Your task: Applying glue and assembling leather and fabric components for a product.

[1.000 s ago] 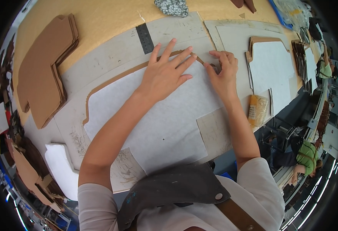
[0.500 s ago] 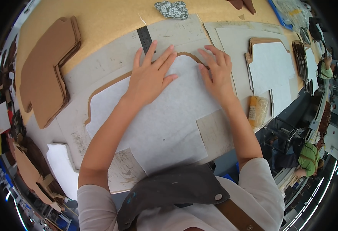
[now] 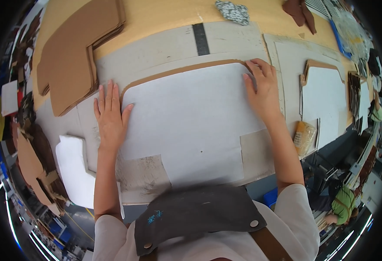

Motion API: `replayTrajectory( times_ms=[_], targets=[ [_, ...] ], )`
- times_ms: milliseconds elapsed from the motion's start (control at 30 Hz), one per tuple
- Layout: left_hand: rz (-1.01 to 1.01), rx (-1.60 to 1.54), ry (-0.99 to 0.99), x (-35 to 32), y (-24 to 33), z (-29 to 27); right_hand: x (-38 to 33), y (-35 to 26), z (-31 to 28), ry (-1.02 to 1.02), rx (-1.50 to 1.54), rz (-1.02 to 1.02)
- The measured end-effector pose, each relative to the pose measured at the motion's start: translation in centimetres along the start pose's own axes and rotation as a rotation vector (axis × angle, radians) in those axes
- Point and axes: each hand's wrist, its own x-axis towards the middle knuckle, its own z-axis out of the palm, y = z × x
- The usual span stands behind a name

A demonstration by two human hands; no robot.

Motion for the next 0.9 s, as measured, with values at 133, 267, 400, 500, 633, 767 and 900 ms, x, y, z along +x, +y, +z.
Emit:
replayTrajectory(
  times_ms=[133,267,400,500,633,767,900],
  targets=[
    [-0.074,-0.326,0.102,-1.6,-1.3,-0.8,1.1,-0.4,-0.2,-0.006,0.006,-0.01],
    [-0.173,-0.484,0.127,-0.6,0.1,-1.9,2.4,0.1,-0.9,-0.125,0.107,0.14],
    [-0.179,-0.57,0.11,0.7,0.2,-1.5,3.6,1.2,-0.7,-0.243,0.162,0.264],
    [-0.143,-0.536,0.086,1.9,0.3,-1.2,4.3,1.4,-1.2,-0.353,0.166,0.338],
    [-0.077,-0.595,0.158,3.2,0.0,-0.8,4.1,2.4,-1.7,-0.236,0.246,0.041],
    [-0.151,-0.705,0.075,4.6,-0.2,-1.8,3.9,1.1,-4.9,-0.352,0.664,0.378],
    [-0.276,-0.832,-0.245,5.9,-0.5,-3.1,3.1,2.1,-4.8,-0.391,0.828,0.437]
  ],
)
